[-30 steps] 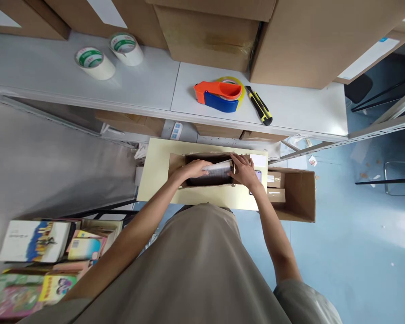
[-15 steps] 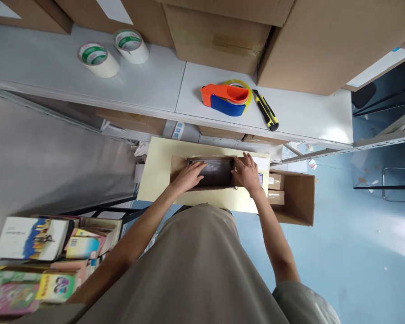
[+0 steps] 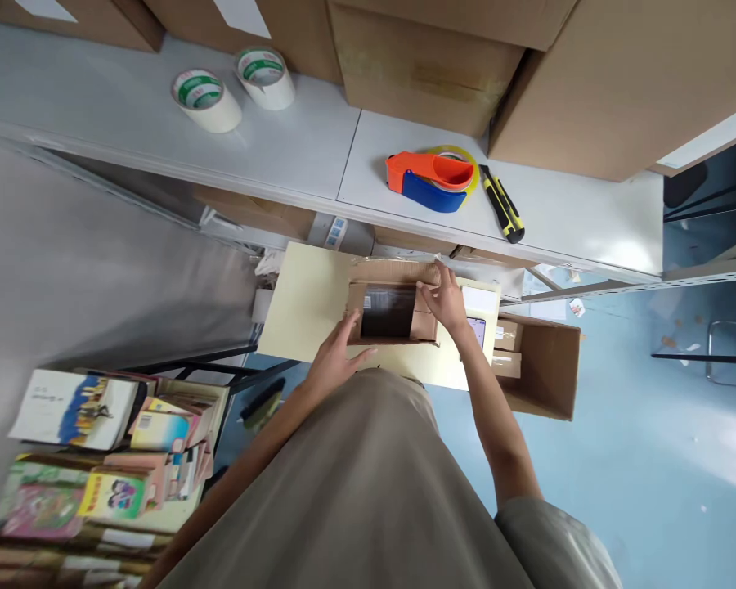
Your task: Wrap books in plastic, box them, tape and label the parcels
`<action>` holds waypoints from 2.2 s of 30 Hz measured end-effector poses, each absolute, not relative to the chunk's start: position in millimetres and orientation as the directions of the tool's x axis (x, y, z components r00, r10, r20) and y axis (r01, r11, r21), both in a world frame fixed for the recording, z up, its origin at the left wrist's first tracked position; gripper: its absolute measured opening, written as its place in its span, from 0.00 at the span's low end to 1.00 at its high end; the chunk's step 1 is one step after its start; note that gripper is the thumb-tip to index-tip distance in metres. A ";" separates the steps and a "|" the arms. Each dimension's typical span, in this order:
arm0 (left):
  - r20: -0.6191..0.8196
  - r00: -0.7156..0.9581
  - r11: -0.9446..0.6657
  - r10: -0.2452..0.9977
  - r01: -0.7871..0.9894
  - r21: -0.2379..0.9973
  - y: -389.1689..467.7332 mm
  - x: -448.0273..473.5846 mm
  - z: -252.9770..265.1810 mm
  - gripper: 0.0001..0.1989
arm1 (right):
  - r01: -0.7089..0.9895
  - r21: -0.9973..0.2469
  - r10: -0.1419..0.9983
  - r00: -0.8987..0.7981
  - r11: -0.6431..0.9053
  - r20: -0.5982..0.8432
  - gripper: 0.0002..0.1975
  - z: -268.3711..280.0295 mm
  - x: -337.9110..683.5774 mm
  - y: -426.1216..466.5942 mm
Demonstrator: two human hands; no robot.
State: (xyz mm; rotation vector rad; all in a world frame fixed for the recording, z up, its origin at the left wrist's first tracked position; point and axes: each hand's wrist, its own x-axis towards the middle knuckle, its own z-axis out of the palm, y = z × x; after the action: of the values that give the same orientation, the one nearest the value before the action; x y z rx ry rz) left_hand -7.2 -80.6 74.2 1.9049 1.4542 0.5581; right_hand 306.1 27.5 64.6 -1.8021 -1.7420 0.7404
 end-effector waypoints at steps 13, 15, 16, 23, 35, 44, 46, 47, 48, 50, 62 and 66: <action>-0.060 0.010 0.037 0.998 0.677 0.735 -48.2 -20.7 37.6 0.47 | 0.682 -0.723 0.983 -0.184 0.109 -0.026 0.20 69.3 322.0 -21.1; -0.074 0.071 0.007 0.995 0.670 0.743 -38.7 -27.1 34.2 0.40 | 0.709 -0.697 0.970 -0.228 0.107 -0.084 0.19 65.7 324.1 -32.9; -0.085 0.113 -0.012 0.990 0.667 0.745 -34.2 -28.7 32.9 0.34 | 0.722 -0.687 0.969 -0.220 0.083 -0.113 0.20 63.2 323.5 -39.0; -0.079 0.053 0.018 0.995 0.704 0.710 -22.8 -12.0 28.0 0.15 | 0.654 -0.741 0.984 0.030 -0.152 -0.176 0.24 39.7 300.9 -69.5; -0.133 0.099 0.045 0.986 0.613 0.789 -9.9 -10.7 -0.3 0.33 | 0.347 -0.882 0.919 0.342 -0.319 -0.198 0.29 16.0 293.7 -105.4; -0.149 -0.013 0.111 0.989 0.730 0.674 -19.5 2.6 -0.7 0.31 | 0.285 -0.883 0.878 0.417 -0.372 -0.235 0.23 11.2 299.2 -99.0; -0.121 0.012 0.075 0.993 0.723 0.687 -18.8 1.7 0.5 0.29 | 0.267 -0.888 0.873 0.425 -0.375 -0.240 0.23 10.8 298.0 -98.9; -0.110 0.039 0.049 0.993 0.715 0.698 -17.9 -0.1 1.0 0.29 | 0.263 -0.888 0.870 0.430 -0.376 -0.241 0.24 10.8 297.4 -99.4; -0.100 0.070 0.022 0.993 0.706 0.708 -16.6 -2.6 1.8 0.29 | 0.267 -0.887 0.869 0.433 -0.376 -0.238 0.24 11.2 297.0 -100.2; -0.076 0.134 -0.040 0.988 0.698 0.715 -12.1 -8.3 6.0 0.28 | 0.307 -0.879 0.882 0.415 -0.366 -0.222 0.25 14.6 297.4 -101.3; 0.400 0.264 -0.479 0.877 0.452 0.753 108.7 43.0 164.9 0.15 | 0.893 -0.420 0.949 -0.026 0.164 0.316 0.27 189.1 301.4 62.6; 0.474 0.228 -0.526 0.850 0.373 0.764 133.9 63.6 203.2 0.17 | 0.944 -0.257 0.954 -0.133 0.205 0.269 0.29 204.6 292.2 132.0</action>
State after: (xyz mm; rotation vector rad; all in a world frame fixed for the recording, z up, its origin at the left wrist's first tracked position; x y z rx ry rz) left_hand 63.6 133.9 203.2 2.0078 1.1214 1.2588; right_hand 292.2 132.0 204.6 -1.7728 -2.1165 0.0347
